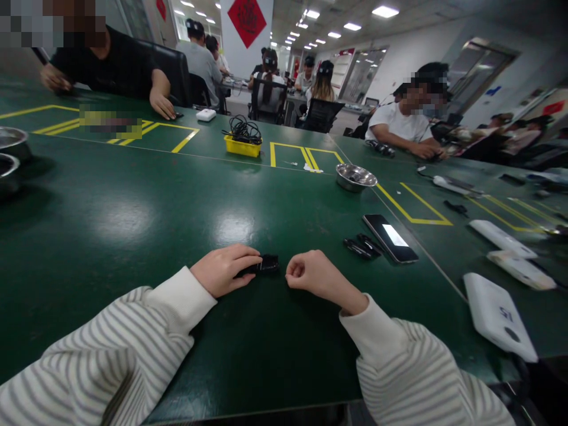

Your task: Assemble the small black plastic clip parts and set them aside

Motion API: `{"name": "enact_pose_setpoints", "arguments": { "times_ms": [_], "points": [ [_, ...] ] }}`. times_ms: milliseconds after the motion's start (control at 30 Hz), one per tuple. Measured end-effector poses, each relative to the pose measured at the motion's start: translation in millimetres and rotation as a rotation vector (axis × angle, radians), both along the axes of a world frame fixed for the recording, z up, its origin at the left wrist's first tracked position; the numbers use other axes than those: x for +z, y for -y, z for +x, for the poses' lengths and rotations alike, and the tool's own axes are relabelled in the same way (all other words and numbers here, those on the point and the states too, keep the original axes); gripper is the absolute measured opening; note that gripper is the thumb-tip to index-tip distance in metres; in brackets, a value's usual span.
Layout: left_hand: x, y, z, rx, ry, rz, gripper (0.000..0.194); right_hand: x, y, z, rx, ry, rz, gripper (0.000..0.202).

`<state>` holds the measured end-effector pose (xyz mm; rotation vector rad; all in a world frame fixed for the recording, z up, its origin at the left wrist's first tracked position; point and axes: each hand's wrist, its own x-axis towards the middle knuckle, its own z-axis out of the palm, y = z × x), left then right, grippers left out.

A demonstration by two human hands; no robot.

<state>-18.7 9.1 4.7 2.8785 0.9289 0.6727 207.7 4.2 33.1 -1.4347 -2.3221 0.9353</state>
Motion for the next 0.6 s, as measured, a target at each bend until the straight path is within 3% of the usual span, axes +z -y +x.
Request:
{"name": "enact_pose_setpoints", "arguments": {
  "times_ms": [167,300,600],
  "points": [
    [0.0,3.9,2.6,-0.026,-0.03,0.024,0.025,-1.5,1.6,-4.2,-0.067,-0.263,0.112,0.013],
    [-0.2,6.0,4.3,-0.035,-0.048,0.023,0.025,-5.1,4.4,-13.9,-0.029,-0.239,0.279,0.01],
    [1.0,5.8,6.4,-0.034,-0.068,0.002,0.025,-16.0,6.8,-23.5,0.026,-0.191,0.331,0.007]
  ]
}}
